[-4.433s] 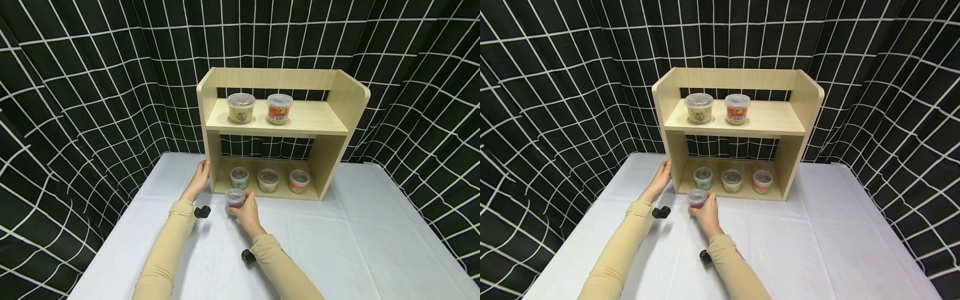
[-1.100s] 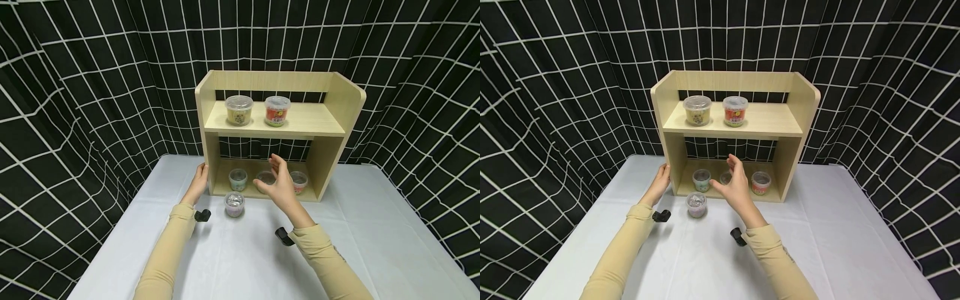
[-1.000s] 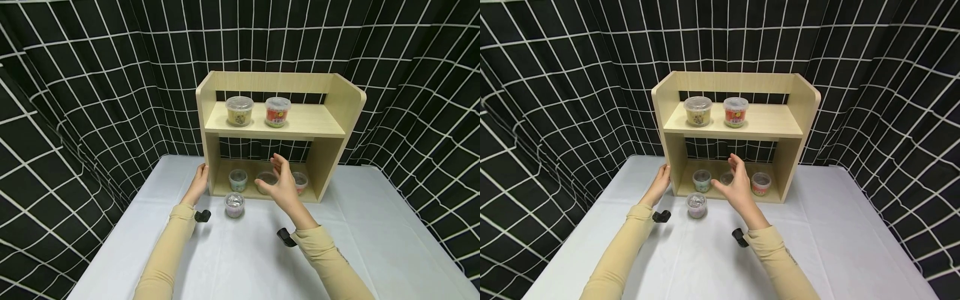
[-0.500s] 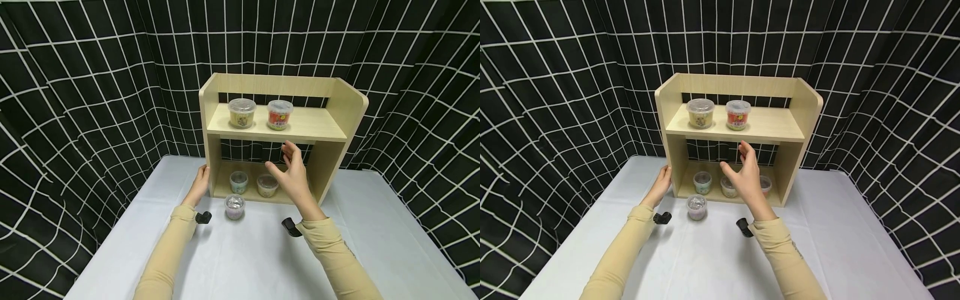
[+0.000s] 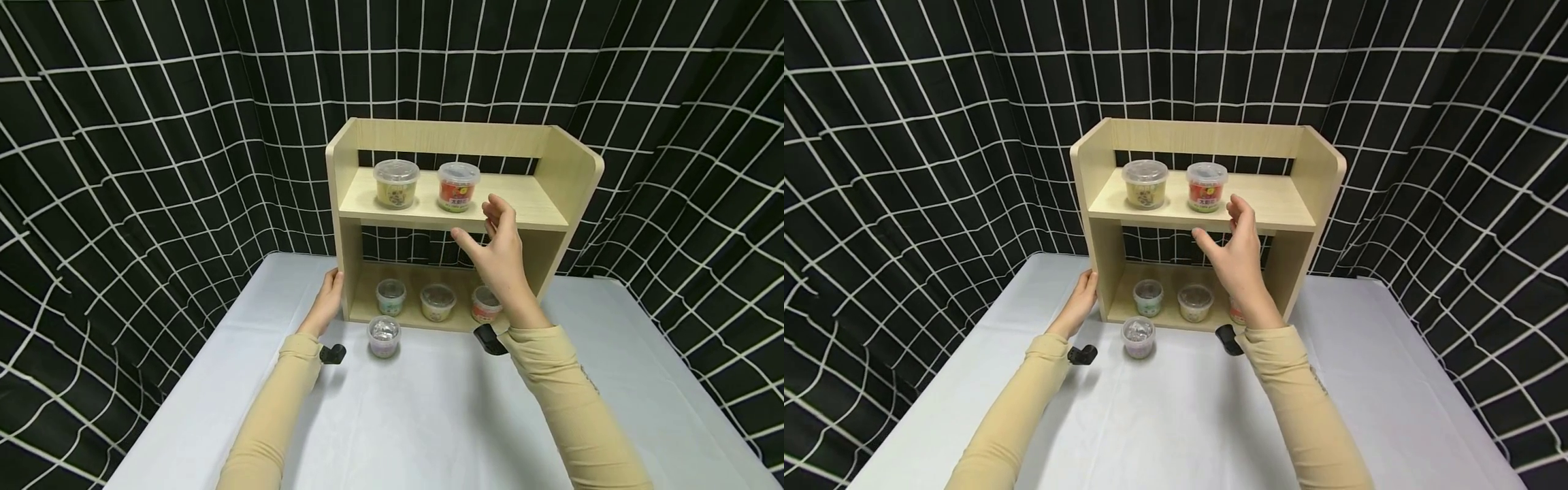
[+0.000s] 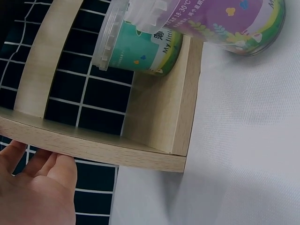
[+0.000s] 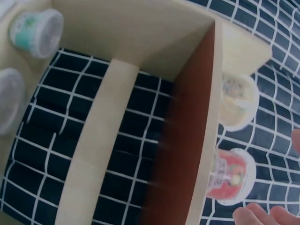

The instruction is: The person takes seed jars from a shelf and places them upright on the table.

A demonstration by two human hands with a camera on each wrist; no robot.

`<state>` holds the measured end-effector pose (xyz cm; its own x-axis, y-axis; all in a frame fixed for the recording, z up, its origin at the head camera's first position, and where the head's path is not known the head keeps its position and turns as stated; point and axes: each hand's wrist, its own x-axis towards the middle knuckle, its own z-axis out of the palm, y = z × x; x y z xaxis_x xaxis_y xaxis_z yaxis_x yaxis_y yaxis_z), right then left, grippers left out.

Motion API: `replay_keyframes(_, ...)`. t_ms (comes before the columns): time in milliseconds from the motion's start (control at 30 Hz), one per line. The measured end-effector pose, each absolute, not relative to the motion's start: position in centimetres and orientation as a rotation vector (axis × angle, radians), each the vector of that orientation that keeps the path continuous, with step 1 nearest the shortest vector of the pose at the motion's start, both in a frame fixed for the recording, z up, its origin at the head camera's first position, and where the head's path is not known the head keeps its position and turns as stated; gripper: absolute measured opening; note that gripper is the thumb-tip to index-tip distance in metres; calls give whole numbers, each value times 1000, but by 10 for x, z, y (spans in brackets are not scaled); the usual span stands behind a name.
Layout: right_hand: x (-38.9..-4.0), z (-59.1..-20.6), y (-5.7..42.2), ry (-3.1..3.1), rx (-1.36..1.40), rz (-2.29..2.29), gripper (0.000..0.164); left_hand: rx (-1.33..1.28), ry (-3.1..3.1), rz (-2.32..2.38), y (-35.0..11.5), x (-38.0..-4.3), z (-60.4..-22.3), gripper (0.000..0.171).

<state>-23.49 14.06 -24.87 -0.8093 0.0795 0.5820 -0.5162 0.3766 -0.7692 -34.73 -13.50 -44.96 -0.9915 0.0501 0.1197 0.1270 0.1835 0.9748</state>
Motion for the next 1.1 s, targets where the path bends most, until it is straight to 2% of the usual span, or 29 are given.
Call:
replay_keyframes(333,-282,-247,155,-2086,317,1404,74,-195,-2374,-1959,-134,-343,-446,53)
replay_keyframes(667,-298,-235,159,-2186,246,1206,79,-197,-2404,-1947,-135,-342,-445,53)
replay_keyframes(1100,-314,-234,156,-2310,100,1236,84,-201,-2438,-1922,-135,-341,-444,57)
